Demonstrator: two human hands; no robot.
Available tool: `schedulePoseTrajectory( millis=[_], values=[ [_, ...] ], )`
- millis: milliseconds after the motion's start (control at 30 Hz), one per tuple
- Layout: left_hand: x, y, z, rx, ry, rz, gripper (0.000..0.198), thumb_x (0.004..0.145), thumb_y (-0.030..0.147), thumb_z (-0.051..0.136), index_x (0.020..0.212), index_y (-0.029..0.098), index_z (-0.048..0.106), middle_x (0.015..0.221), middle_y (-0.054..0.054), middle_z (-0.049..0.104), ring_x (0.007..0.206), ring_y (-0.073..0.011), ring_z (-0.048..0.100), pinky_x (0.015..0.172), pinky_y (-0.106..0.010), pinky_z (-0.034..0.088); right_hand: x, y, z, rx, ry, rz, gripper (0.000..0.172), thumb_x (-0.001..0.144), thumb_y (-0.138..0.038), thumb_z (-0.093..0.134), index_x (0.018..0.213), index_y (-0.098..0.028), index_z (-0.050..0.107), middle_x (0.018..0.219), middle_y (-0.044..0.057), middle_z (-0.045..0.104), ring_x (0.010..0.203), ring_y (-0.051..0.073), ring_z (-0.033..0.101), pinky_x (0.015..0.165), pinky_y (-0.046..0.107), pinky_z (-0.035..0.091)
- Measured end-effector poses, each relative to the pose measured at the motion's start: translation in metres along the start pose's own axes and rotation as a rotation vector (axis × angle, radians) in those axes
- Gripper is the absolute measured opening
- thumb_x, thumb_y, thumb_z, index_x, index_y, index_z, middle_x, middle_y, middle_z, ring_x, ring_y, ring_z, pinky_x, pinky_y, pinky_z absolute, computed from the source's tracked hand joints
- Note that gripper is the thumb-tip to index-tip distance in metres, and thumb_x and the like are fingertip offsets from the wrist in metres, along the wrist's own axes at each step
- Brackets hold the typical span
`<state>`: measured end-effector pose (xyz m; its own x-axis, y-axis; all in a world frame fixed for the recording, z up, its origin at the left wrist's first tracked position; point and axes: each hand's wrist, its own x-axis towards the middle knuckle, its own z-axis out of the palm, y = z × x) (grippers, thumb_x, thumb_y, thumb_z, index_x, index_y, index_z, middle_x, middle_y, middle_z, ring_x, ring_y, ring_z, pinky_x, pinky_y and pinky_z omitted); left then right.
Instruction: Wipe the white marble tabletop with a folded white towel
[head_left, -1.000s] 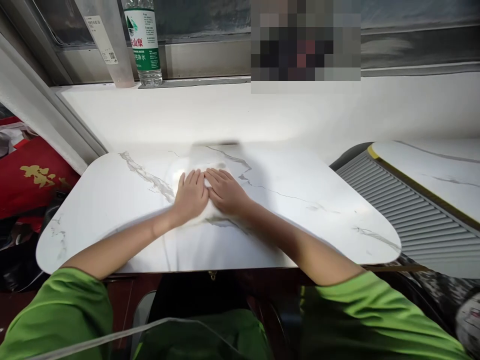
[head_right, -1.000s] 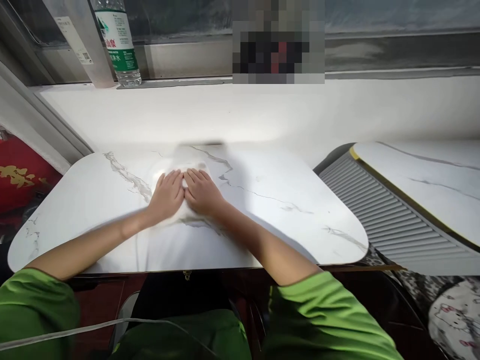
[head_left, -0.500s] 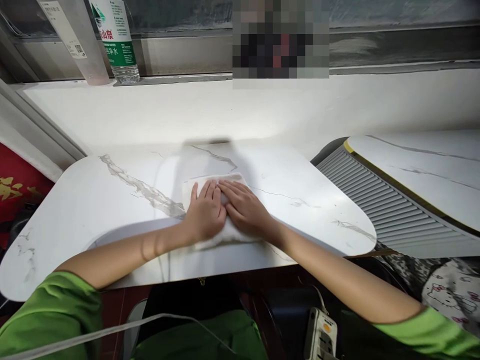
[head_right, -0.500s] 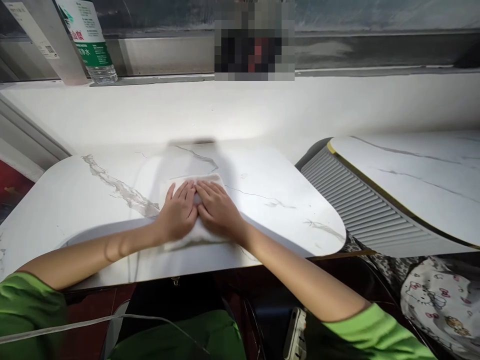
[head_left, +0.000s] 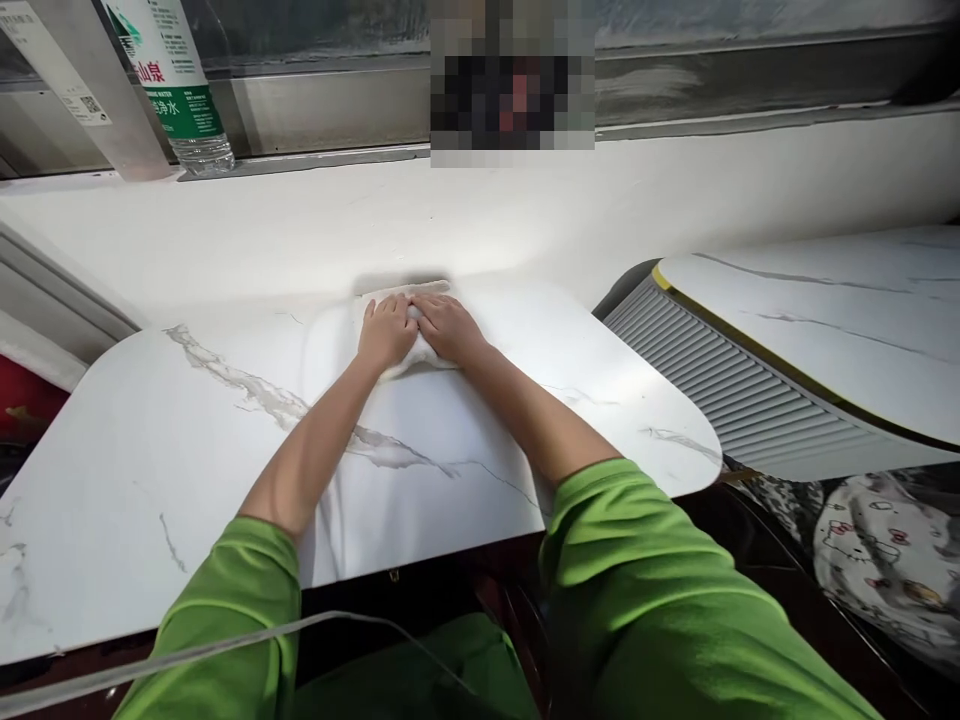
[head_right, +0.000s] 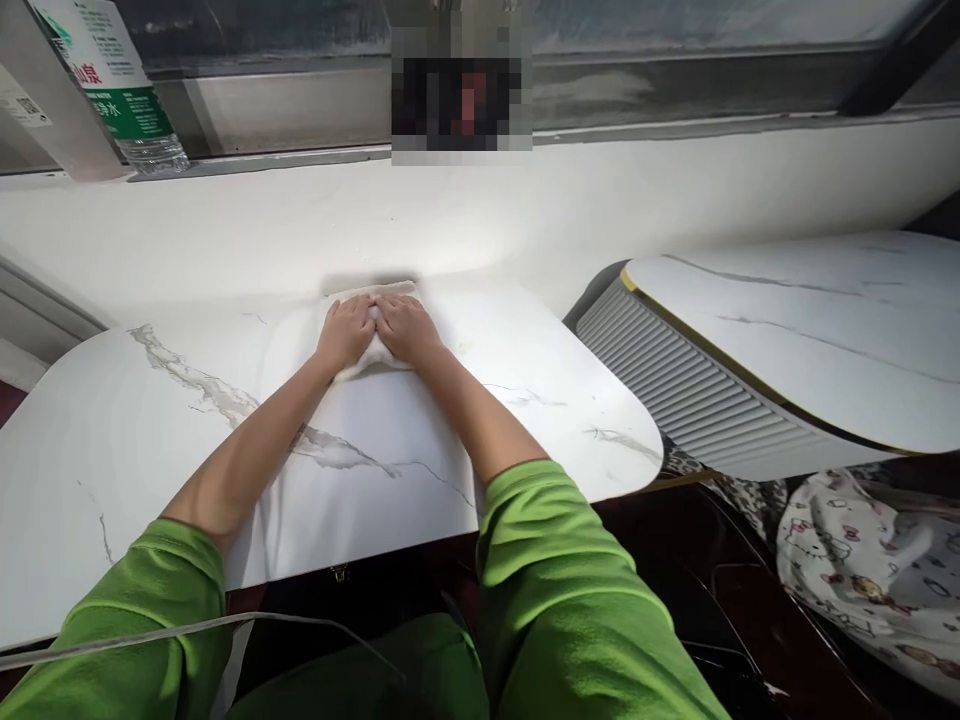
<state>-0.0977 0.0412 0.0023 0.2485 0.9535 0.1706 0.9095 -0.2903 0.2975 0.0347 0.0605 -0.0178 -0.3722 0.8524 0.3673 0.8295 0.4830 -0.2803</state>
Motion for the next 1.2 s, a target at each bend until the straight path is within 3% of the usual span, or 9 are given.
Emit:
schedulePoseTrajectory(
  millis=[200, 433, 533, 600, 733, 833, 1033, 1200],
  values=[
    [-0.048, 0.034, 0.003, 0.031, -0.041, 0.074, 0.052, 0.097, 0.021, 0.031, 0.146, 0.007, 0.042, 0.156, -0.014, 0.04, 0.147, -0.0238, 0.032, 0.124, -0.047, 0.014, -0.061, -0.001, -0.02, -0.036, -0.024, -0.054, 0.051, 0.092, -0.019, 0.031, 0.135, -0.007, 0.056, 0.143, 0.016, 0.056, 0.136, 0.027, 0.048, 0.114, 0.047, 0.035],
    [-0.122, 0.131, 0.021, -0.017, -0.159, 0.185, 0.06, 0.098, 0.03, 0.034, 0.148, -0.002, 0.036, 0.158, -0.023, 0.031, 0.149, -0.0355, 0.024, 0.123, -0.06, 0.01, -0.184, 0.033, -0.076, -0.046, -0.062, -0.129, 0.057, 0.089, -0.022, 0.037, 0.143, -0.013, 0.05, 0.147, 0.014, 0.052, 0.139, 0.028, 0.046, 0.114, 0.054, 0.039],
    [-0.136, 0.165, 0.033, -0.046, -0.145, 0.311, 0.063, 0.095, 0.029, 0.039, 0.147, -0.007, 0.036, 0.156, -0.027, 0.032, 0.149, -0.0384, 0.024, 0.122, -0.063, 0.011, -0.223, 0.051, -0.097, -0.074, -0.081, -0.038, 0.059, 0.089, -0.022, 0.036, 0.147, -0.02, 0.046, 0.149, 0.01, 0.05, 0.139, 0.025, 0.046, 0.116, 0.054, 0.038],
    [-0.133, 0.179, 0.042, -0.061, -0.095, 0.363, 0.063, 0.093, 0.028, 0.043, 0.144, -0.007, 0.038, 0.154, -0.028, 0.036, 0.147, -0.0391, 0.028, 0.121, -0.064, 0.014, -0.233, 0.06, -0.106, -0.06, -0.071, 0.031, 0.059, 0.087, -0.021, 0.036, 0.146, -0.023, 0.047, 0.147, 0.008, 0.052, 0.138, 0.025, 0.047, 0.116, 0.054, 0.039],
    [-0.106, 0.189, 0.057, -0.089, -0.001, 0.374, 0.056, 0.092, 0.025, 0.043, 0.142, 0.0, 0.045, 0.149, -0.026, 0.044, 0.144, -0.0383, 0.035, 0.119, -0.066, 0.018, -0.217, 0.079, -0.108, -0.013, -0.003, 0.147, 0.058, 0.084, -0.02, 0.039, 0.139, -0.026, 0.055, 0.139, 0.006, 0.06, 0.133, 0.026, 0.052, 0.113, 0.054, 0.041],
    [-0.071, 0.184, 0.061, -0.079, -0.038, 0.361, 0.055, 0.094, 0.024, 0.041, 0.144, 0.001, 0.042, 0.152, -0.025, 0.041, 0.145, -0.0364, 0.033, 0.121, -0.062, 0.017, -0.186, 0.097, -0.1, 0.008, 0.047, 0.153, 0.058, 0.081, -0.02, 0.039, 0.135, -0.024, 0.06, 0.135, 0.006, 0.063, 0.129, 0.028, 0.055, 0.111, 0.055, 0.042],
    [0.017, 0.153, 0.057, -0.031, -0.206, 0.285, 0.058, 0.098, 0.025, 0.03, 0.151, 0.001, 0.03, 0.16, -0.017, 0.029, 0.151, -0.0264, 0.02, 0.125, -0.051, 0.008, -0.103, 0.132, -0.074, -0.019, 0.109, 0.153, 0.052, 0.08, -0.02, 0.039, 0.125, -0.015, 0.066, 0.13, 0.01, 0.067, 0.123, 0.03, 0.059, 0.108, 0.05, 0.044],
    [0.072, 0.123, 0.056, -0.002, -0.177, 0.216, 0.057, 0.1, 0.027, 0.025, 0.152, 0.005, 0.032, 0.161, -0.013, 0.029, 0.151, -0.0238, 0.021, 0.125, -0.048, 0.007, -0.036, 0.139, -0.058, -0.047, 0.073, 0.168, 0.047, 0.083, -0.017, 0.038, 0.12, -0.016, 0.067, 0.126, 0.01, 0.069, 0.117, 0.029, 0.061, 0.102, 0.043, 0.046]
  ],
)
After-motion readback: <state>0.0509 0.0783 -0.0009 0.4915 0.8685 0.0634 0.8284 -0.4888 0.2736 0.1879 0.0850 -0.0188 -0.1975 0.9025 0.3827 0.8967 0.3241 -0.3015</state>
